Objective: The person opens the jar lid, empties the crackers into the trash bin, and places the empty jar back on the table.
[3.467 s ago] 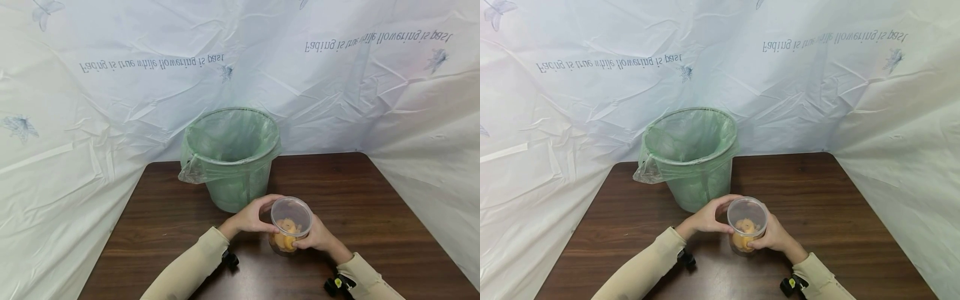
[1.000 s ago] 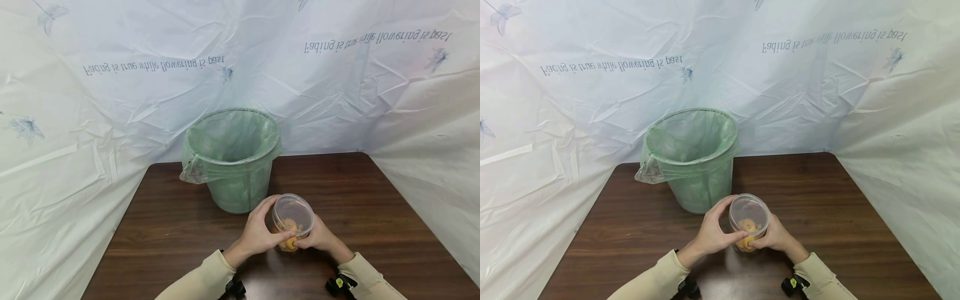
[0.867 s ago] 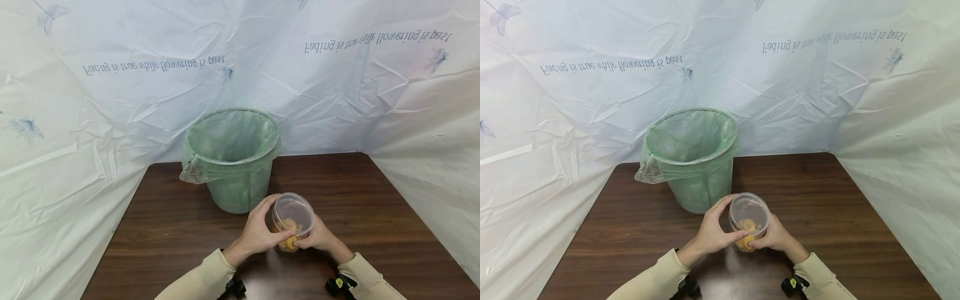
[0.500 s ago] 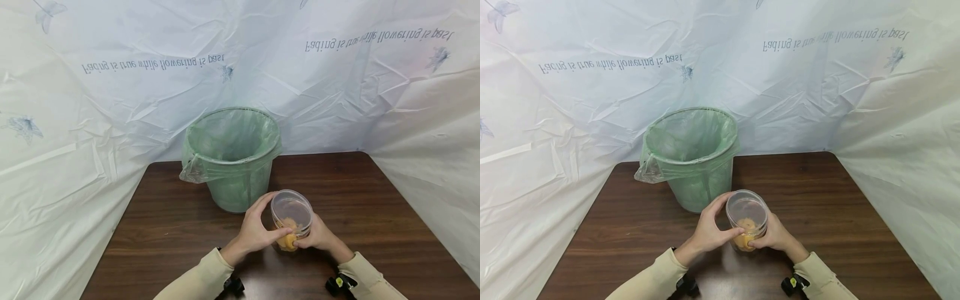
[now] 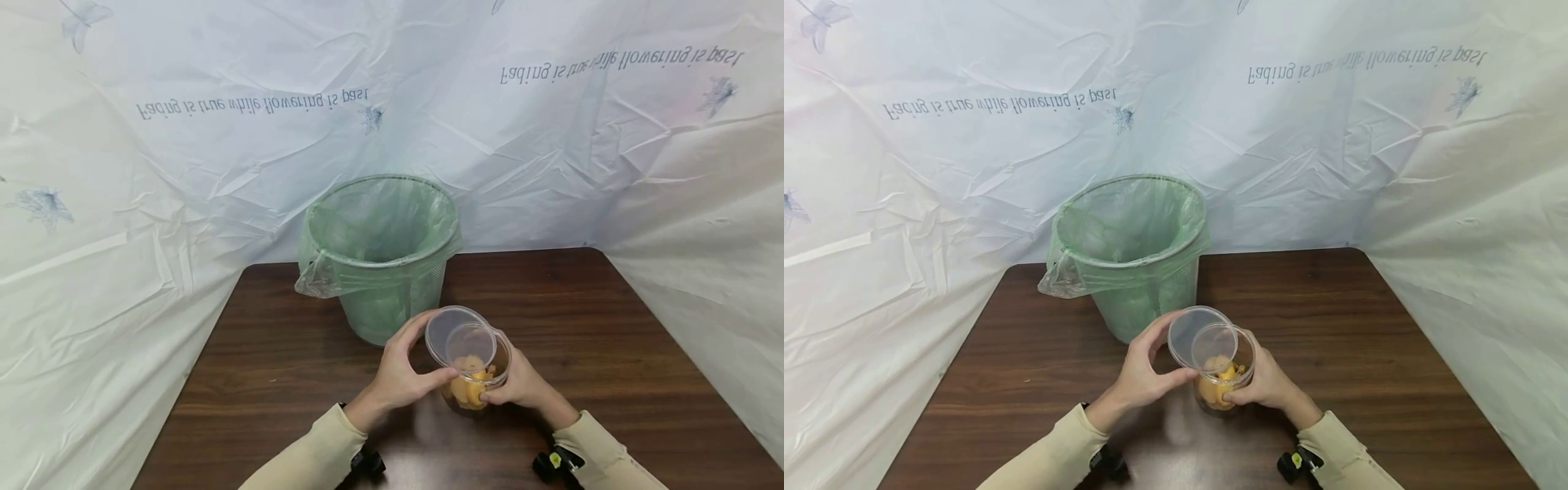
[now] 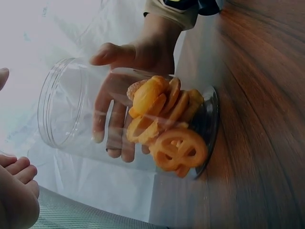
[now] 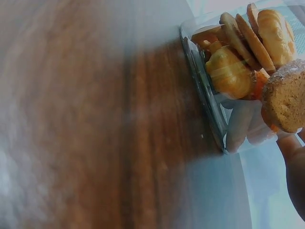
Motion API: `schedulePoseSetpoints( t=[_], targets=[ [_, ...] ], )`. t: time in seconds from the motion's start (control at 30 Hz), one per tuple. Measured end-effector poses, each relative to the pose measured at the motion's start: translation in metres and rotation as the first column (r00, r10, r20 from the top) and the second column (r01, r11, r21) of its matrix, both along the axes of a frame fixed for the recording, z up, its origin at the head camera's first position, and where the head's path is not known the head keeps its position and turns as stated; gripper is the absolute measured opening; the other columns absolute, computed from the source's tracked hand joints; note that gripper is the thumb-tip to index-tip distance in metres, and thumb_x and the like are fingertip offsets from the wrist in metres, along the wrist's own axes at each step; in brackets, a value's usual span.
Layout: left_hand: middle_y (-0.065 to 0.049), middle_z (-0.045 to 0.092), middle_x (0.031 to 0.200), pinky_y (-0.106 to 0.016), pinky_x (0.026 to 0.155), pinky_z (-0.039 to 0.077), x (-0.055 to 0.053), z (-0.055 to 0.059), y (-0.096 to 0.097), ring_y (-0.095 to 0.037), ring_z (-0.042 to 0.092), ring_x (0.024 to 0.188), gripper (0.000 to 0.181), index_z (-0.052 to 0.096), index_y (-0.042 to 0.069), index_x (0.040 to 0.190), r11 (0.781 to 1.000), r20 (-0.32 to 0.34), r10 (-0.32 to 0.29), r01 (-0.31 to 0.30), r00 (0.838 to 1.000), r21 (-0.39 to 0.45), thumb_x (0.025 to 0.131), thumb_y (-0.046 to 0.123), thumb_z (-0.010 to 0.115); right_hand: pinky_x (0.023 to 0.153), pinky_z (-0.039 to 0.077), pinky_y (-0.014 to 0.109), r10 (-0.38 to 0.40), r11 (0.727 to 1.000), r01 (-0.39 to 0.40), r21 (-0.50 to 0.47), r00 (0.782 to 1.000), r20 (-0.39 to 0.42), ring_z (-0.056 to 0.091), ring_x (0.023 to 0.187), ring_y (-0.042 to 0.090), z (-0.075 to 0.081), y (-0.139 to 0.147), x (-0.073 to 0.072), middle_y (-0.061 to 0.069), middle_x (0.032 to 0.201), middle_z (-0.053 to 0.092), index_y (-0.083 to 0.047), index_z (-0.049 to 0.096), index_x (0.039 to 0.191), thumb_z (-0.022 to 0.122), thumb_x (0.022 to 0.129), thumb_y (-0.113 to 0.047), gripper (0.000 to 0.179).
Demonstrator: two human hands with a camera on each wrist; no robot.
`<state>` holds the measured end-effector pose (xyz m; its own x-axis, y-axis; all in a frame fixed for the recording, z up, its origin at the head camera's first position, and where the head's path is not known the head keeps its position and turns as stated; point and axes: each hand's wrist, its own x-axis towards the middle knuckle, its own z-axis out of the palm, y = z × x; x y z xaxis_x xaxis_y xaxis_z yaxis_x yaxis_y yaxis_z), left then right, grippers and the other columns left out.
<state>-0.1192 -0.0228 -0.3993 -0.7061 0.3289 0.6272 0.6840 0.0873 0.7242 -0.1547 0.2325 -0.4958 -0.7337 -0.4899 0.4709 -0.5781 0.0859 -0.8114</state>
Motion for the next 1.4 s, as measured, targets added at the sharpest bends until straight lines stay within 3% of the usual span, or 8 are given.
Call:
schedulePoseSetpoints(
  t=[0.13,0.23,0.37,0.57,0.9,1.13,1.4],
  targets=[
    [-0.028,0.052,0.133,-0.035,0.103,0.045,0.001,0.002,-0.007,-0.031,0.055,0.123,0.079,0.046,-0.011,0.135,0.998,0.006,-0.048,0.048,0.999,0.046,0.067,0.001,0.085,0.099,0.042,0.018,0.033,0.999,-0.032,-0.031,0.999,0.02,0.057,0.117,0.017,-0.001,-0.001,0.0,0.03,0.126,0.054,0.004,0.034,0.143,0.091,0.054,-0.004,0.106],
    [-0.027,0.051,0.135,-0.033,0.103,0.045,-0.007,-0.012,-0.012,-0.032,0.055,0.124,0.081,0.044,-0.009,0.137,0.994,0.001,-0.08,0.08,0.997,0.081,0.068,0.001,0.085,0.103,0.041,0.019,0.073,0.994,-0.072,-0.082,0.997,0.013,0.054,0.123,0.015,-0.002,-0.001,-0.002,0.028,0.133,0.051,0.005,0.031,0.145,0.09,0.054,0.001,0.108],
    [-0.021,0.049,0.14,-0.038,0.104,0.044,-0.015,-0.029,-0.019,-0.036,0.052,0.126,0.084,0.043,-0.003,0.141,0.988,-0.003,-0.109,0.109,0.994,0.108,0.069,0.004,0.085,0.106,0.038,0.02,0.126,0.982,-0.128,-0.139,0.992,-0.022,0.05,0.129,0.012,-0.006,-0.001,-0.005,0.016,0.139,0.05,0.009,0.03,0.143,0.088,0.054,0.005,0.107],
    [-0.027,0.046,0.14,-0.036,0.11,0.039,-0.013,-0.036,-0.029,-0.033,0.048,0.131,0.083,0.04,-0.008,0.141,0.977,-0.007,-0.155,0.154,0.988,0.149,0.073,0.008,0.085,0.107,0.038,0.024,0.212,0.955,-0.216,-0.205,0.976,-0.041,0.048,0.131,0.018,-0.007,-0.002,-0.008,0.019,0.142,0.046,0.018,0.025,0.141,0.086,0.055,0.009,0.105],
    [-0.037,0.041,0.139,-0.032,0.111,0.037,-0.007,-0.048,-0.052,-0.035,0.045,0.134,0.083,0.035,-0.014,0.141,0.948,0.009,-0.258,0.251,0.966,0.194,0.076,0.008,0.083,0.107,0.04,0.027,0.209,0.959,-0.21,-0.192,0.978,-0.027,0.052,0.128,0.029,-0.005,-0.003,-0.007,0.04,0.13,0.044,0.016,0.027,0.14,0.085,0.057,0.009,0.101],
    [-0.035,0.043,0.139,-0.032,0.11,0.038,-0.005,-0.058,-0.069,-0.032,0.047,0.133,0.084,0.035,-0.015,0.14,0.954,0.034,-0.269,0.261,0.963,0.144,0.072,-0.002,0.082,0.107,0.04,0.028,0.21,0.96,-0.211,-0.186,0.977,-0.026,0.052,0.126,0.033,-0.003,-0.003,-0.007,0.04,0.13,0.044,0.017,0.029,0.139,0.087,0.06,0.003,0.099],
    [-0.032,0.045,0.14,-0.031,0.108,0.039,-0.003,-0.069,-0.082,-0.035,0.047,0.132,0.082,0.036,-0.014,0.14,0.959,0.053,-0.263,0.256,0.963,0.118,0.073,-0.001,0.082,0.104,0.042,0.026,0.16,0.977,-0.157,-0.147,0.987,0.005,0.054,0.123,0.029,-0.002,-0.002,-0.005,0.037,0.13,0.045,0.011,0.032,0.141,0.088,0.058,0.004,0.1]
  ],
)
